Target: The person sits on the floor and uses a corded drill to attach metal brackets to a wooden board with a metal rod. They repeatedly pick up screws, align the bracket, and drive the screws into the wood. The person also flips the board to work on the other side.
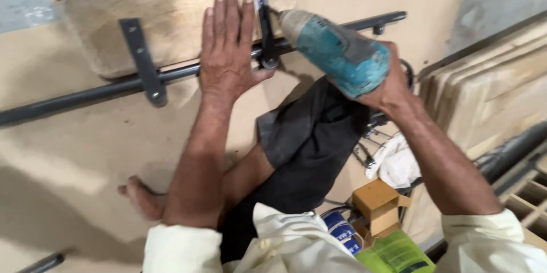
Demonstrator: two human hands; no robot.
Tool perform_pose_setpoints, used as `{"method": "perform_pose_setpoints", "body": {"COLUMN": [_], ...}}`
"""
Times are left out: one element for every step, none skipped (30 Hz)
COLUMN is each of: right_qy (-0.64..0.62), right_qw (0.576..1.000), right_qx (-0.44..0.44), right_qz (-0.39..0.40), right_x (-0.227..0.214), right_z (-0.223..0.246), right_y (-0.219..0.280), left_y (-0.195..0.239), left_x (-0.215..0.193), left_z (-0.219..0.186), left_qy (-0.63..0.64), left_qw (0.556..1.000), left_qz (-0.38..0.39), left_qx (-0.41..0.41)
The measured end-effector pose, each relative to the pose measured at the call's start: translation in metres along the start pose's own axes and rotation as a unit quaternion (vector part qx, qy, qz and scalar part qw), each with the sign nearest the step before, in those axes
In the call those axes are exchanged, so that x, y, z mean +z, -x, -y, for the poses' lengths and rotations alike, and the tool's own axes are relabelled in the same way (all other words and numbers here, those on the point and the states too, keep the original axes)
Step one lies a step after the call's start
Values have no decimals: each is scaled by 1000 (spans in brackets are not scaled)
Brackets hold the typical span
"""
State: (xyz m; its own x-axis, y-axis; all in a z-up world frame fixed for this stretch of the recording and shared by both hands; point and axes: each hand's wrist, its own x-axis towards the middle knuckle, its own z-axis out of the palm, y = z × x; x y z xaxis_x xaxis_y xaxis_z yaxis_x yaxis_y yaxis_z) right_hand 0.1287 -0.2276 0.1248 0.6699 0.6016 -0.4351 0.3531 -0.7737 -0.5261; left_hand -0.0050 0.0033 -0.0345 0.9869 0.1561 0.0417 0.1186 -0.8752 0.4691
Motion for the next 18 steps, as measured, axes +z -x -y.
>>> {"method": "perform_pose_setpoints", "body": {"right_qy": [-11, -18, -24, 91, 204, 202, 198, 193, 190, 72, -47, -51, 77, 206, 204, 208, 211, 212], "right_qw": [999, 995, 995, 995, 977, 977, 978, 978, 979, 995, 995, 995, 993, 973, 974, 973, 971, 971], "right_qx": [42, 84, 82, 17, -49, -51, -46, -41, -43, -1, 42, 41, 2, -36, -35, -58, -81, -82], "right_qz": [27, 53, 55, 48, 42, 43, 53, 64, 67, 74, 81, 82, 91, 96, 94, 82, 70, 67], "right_x": [0, -2, 2, 3, 5, 3, 1, 0, -5, -9, -13, -17, -22, -29, -31, -33, -35, -36], "right_z": [-1, -2, -4, -8, -11, -6, -1, 4, 13, 21, 30, 36, 42, 49, 58, 69, 80, 81], "right_y": [0, -1, -1, 0, 1, -2, -5, -8, -13, -18, -22, -28, -35, -40, -44, -48, -51, -54], "left_y": [3, 2, 4, 4, 5, 4, 4, 5, 4, 4, 3, 4, 4, 2, 3, 4, 6, 3], "left_x": [0, 2, 3, 5, 8, 8, 9, 9, 8, 7, 5, 6, 5, 6, 7, 8, 9, 9], "left_z": [1, 1, 4, 4, 3, 3, 3, 3, 2, 2, 1, 1, 1, 0, 0, 0, 0, 0], "left_qy": [0, 4, -2, -6, -10, -11, -19, -27, -29, -23, -16, -19, -11, -2, -4, -5, -5, -6], "left_qw": [1000, 1000, 1000, 1000, 999, 999, 998, 997, 997, 998, 999, 999, 1000, 1000, 1000, 1000, 1000, 999], "left_qz": [-3, -9, -5, -24, -42, -41, -54, -65, -62, -51, -40, -38, -27, -17, -16, -23, -29, -32], "left_qx": [0, 2, 1, 7, 14, 12, 17, 20, 18, 15, 11, 12, 6, 2, 4, 4, 4, 6]}}
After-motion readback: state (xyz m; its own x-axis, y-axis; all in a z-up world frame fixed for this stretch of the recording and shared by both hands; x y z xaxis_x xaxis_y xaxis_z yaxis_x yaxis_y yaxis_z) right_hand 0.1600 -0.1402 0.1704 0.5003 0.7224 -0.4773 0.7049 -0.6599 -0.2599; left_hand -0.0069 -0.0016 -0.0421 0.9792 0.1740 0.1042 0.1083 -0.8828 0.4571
